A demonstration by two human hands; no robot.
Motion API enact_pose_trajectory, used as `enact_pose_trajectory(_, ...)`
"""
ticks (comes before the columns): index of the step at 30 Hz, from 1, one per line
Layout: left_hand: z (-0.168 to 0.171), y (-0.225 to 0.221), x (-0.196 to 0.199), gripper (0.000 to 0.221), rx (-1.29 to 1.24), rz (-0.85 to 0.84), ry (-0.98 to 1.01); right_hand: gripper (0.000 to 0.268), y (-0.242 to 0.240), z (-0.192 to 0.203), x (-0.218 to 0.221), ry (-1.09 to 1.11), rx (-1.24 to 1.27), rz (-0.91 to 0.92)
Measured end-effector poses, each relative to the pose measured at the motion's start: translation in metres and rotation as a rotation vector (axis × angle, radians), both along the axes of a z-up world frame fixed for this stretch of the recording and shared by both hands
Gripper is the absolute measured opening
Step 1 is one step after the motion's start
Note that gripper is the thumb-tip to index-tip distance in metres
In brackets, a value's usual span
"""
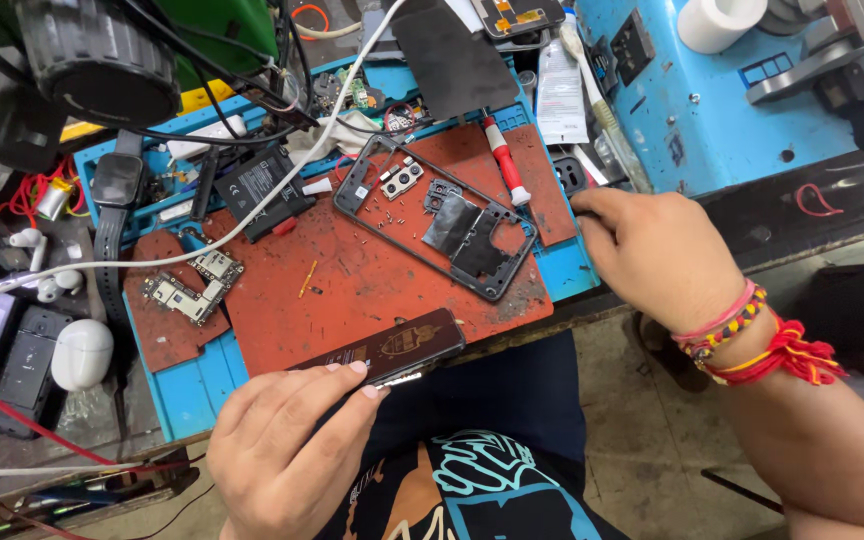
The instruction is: The person removes the back cover and internal components of a phone and then uses a metal tool to pry the screen away from the device frame.
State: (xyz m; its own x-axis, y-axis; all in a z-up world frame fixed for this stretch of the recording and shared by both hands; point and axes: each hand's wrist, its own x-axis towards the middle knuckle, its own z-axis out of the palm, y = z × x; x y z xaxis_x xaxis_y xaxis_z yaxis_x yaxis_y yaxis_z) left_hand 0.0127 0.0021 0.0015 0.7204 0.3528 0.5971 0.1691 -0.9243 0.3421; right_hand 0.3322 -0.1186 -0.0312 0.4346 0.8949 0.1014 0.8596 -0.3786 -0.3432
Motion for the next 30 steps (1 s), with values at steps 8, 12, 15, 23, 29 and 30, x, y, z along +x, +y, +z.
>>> enact_pose_trajectory(8,0.000,0.000,-0.001,0.018,-0.005,0.005,0.005,0.023,-0.001,0.003,-0.002,-0.070,-0.050,-0.042)
enact_pose_trajectory(12,0.000,0.000,-0.001,0.018,-0.015,0.002,0.006,0.023,-0.006,0.010,-0.004,-0.061,-0.010,0.008)
enact_pose_trajectory(15,-0.002,0.001,-0.003,0.018,-0.001,-0.012,-0.009,0.028,-0.001,0.011,-0.003,0.084,-0.077,-0.028)
enact_pose_trajectory(23,-0.001,-0.001,-0.003,0.018,-0.008,-0.017,0.001,0.024,-0.014,0.011,0.008,-0.091,-0.064,-0.034)
enact_pose_trajectory(29,-0.002,-0.001,-0.003,0.019,0.008,-0.020,-0.002,0.023,-0.021,0.010,0.004,-0.068,0.008,-0.020)
enact_pose_trajectory(30,-0.002,-0.001,-0.003,0.019,0.012,-0.018,-0.001,0.023,-0.018,0.007,0.002,-0.052,-0.026,-0.049)
